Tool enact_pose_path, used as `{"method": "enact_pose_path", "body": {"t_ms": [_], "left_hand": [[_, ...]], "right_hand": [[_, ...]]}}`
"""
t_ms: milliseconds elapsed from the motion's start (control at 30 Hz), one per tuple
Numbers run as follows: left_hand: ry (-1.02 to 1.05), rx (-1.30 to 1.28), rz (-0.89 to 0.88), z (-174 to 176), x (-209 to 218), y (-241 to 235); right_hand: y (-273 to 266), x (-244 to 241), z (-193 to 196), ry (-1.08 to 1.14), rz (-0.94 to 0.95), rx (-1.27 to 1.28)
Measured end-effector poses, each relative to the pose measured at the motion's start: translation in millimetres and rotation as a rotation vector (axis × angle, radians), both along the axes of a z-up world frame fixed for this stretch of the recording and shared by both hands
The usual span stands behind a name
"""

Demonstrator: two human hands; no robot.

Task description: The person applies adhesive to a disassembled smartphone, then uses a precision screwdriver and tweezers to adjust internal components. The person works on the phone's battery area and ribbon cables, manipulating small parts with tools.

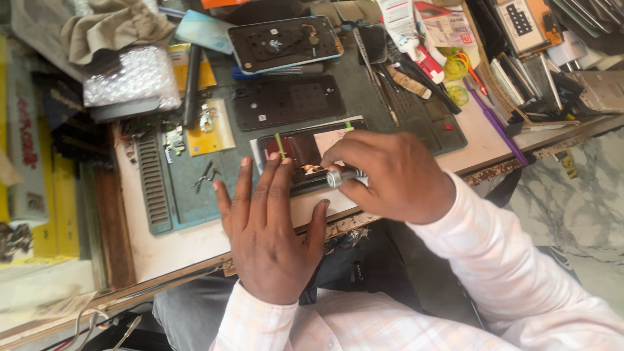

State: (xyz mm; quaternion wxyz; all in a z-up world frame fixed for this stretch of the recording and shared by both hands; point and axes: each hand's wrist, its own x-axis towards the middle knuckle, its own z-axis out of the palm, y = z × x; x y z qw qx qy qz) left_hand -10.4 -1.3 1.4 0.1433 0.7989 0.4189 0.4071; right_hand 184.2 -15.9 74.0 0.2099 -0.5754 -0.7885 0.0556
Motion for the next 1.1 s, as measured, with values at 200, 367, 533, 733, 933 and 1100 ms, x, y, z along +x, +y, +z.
{"method": "enact_pose_path", "body": {"t_ms": [200,367,533,733,933,1100], "left_hand": [[-0.043,0.014,-0.026,-2.7,-3.9,1.7],[-0.059,0.013,-0.044,-4.2,-5.7,2.0],[0.013,0.004,-0.06,-2.5,-6.2,2.9],[0.11,-0.002,-0.068,0.0,0.6,5.7],[0.084,-0.048,-0.061,1.4,0.6,5.7],[0.084,-0.04,-0.041,1.9,-0.4,6.8]], "right_hand": [[17.7,-5.9,13.9,-0.102,0.045,-0.174],[23.7,-4.0,11.3,-0.068,0.076,-0.106],[26.6,7.5,10.6,-0.087,0.035,-0.13],[26.6,15.8,9.3,-0.014,0.028,-0.156],[23.8,12.1,10.5,0.006,0.1,-0.077],[12.0,9.3,7.2,-0.016,0.022,-0.073]]}}
